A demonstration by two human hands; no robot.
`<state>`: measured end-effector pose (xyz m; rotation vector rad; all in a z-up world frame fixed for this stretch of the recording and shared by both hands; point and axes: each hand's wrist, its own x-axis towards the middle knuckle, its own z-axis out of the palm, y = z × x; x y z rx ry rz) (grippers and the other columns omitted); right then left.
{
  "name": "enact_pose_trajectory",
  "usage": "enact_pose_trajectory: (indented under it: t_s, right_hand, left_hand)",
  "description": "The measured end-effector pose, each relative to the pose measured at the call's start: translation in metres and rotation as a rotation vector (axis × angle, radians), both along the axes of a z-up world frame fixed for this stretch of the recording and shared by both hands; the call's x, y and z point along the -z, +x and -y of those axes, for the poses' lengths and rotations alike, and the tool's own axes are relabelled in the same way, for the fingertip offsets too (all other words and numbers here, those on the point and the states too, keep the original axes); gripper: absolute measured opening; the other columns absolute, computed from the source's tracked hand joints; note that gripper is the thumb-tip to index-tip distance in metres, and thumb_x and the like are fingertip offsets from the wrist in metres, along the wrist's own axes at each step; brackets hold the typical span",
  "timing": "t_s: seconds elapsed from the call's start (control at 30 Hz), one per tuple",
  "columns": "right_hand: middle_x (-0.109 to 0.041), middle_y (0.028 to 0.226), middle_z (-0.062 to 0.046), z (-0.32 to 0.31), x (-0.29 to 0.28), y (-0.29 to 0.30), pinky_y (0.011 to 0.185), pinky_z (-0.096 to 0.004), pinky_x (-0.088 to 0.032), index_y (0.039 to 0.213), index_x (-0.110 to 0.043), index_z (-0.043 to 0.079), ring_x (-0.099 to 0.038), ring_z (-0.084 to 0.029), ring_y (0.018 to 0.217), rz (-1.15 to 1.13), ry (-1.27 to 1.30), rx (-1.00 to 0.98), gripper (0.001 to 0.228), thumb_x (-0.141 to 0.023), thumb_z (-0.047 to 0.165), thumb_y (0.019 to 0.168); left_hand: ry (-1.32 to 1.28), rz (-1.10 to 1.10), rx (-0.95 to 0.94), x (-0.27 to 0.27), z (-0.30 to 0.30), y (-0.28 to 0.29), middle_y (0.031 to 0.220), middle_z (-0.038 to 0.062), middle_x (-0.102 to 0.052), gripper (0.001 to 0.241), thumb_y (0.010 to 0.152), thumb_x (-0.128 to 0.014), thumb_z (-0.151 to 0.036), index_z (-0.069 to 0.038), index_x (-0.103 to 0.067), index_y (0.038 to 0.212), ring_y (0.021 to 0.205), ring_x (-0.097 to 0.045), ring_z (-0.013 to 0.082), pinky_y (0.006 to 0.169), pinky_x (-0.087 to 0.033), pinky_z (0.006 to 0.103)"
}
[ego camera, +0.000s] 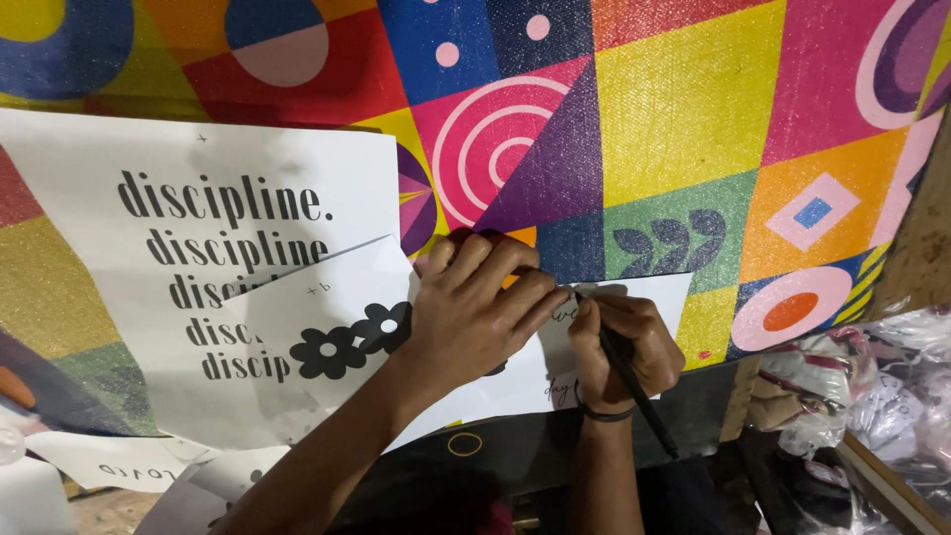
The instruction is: Sorting and marking various paper stencils with different designs and text on a colorful table.
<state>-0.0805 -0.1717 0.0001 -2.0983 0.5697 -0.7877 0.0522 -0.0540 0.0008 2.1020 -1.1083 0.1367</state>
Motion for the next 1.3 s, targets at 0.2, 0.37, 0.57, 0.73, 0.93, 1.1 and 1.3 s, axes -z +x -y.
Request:
enact_pose_trajectory:
  t_s: [0.2, 0.37, 0.57, 0.73, 0.93, 1.1, 1.3]
  right_hand:
    - [-0.061, 0.058, -0.014, 0.0008, -0.0021, 0.0011, 0.051, -0.032, -0.052, 0.067, -0.063, -0.002, -0.065, -0.027, 0.051, -0.002, 0.013, -0.006, 0.027, -0.079, -0.009, 0.087]
    - [-0.058, 0.056, -0.014, 0.0005, -0.0031, 0.0004, 0.051, -0.026, -0.048, 0.066, -0.064, -0.002, -0.065, -0.027, 0.051, -0.021, -0.018, 0.022, 0.027, -0.081, -0.008, 0.087]
    - [-0.062, 0.057, -0.013, 0.0012, 0.0007, -0.0011, 0.053, -0.029, -0.053, 0.068, -0.063, -0.002, -0.067, -0.025, 0.052, 0.020, 0.016, 0.006, 0.025, -0.079, -0.009, 0.087]
    - [-0.062, 0.057, -0.012, -0.0007, 0.0024, -0.0008, 0.053, -0.029, -0.053, 0.067, -0.063, -0.002, -0.066, -0.025, 0.052, 0.019, 0.010, 0.011, 0.027, -0.079, -0.009, 0.087]
    - [-0.061, 0.056, -0.012, -0.0002, 0.0032, -0.0019, 0.052, -0.029, -0.051, 0.066, -0.062, -0.001, -0.064, -0.025, 0.051, 0.009, -0.015, 0.018, 0.029, -0.081, -0.008, 0.087]
    - [-0.061, 0.057, -0.011, -0.0001, -0.0006, 0.0024, 0.052, -0.029, -0.052, 0.066, -0.063, 0.000, -0.065, -0.024, 0.052, -0.023, -0.039, 0.017, 0.029, -0.080, -0.006, 0.089]
    - [-0.059, 0.057, -0.012, -0.0004, 0.0010, -0.0014, 0.052, -0.032, -0.053, 0.066, -0.061, -0.001, -0.064, -0.026, 0.052, -0.020, -0.042, 0.015, 0.031, -0.080, -0.005, 0.091]
  left_hand:
    - [0.026, -0.002, 0.013, -0.0005, -0.0009, -0.0010, 0.082, -0.001, -0.061, 0.020, 0.086, -0.081, -0.040, -0.024, -0.070, 0.082, 0.072, -0.052, 0.0180, 0.068, -0.036, 0.0372]
    - [0.023, 0.004, 0.008, -0.0048, 0.0002, 0.0017, 0.082, 0.000, -0.061, 0.022, 0.084, -0.082, -0.039, -0.022, -0.069, 0.082, 0.073, -0.053, 0.0192, 0.069, -0.037, 0.0375]
    - [0.018, -0.001, 0.006, -0.0045, -0.0001, 0.0015, 0.081, 0.000, -0.060, 0.022, 0.086, -0.082, -0.039, -0.022, -0.068, 0.081, 0.072, -0.052, 0.0198, 0.068, -0.036, 0.0377]
    - [0.034, -0.009, 0.010, -0.0033, -0.0010, 0.0005, 0.080, -0.002, -0.060, 0.022, 0.085, -0.081, -0.039, -0.023, -0.067, 0.079, 0.072, -0.051, 0.0180, 0.068, -0.036, 0.0365]
    - [0.031, 0.002, 0.003, -0.0015, -0.0006, -0.0004, 0.080, -0.002, -0.059, 0.023, 0.086, -0.080, -0.040, -0.023, -0.067, 0.079, 0.072, -0.051, 0.0184, 0.068, -0.036, 0.0364]
    - [0.030, 0.007, 0.000, -0.0011, -0.0005, -0.0005, 0.081, -0.001, -0.060, 0.022, 0.086, -0.081, -0.040, -0.023, -0.068, 0.079, 0.072, -0.052, 0.0183, 0.068, -0.036, 0.0364]
    - [0.023, -0.001, -0.001, -0.0046, -0.0002, 0.0017, 0.080, -0.001, -0.059, 0.023, 0.085, -0.081, -0.038, -0.023, -0.066, 0.078, 0.071, -0.050, 0.0187, 0.067, -0.035, 0.0361]
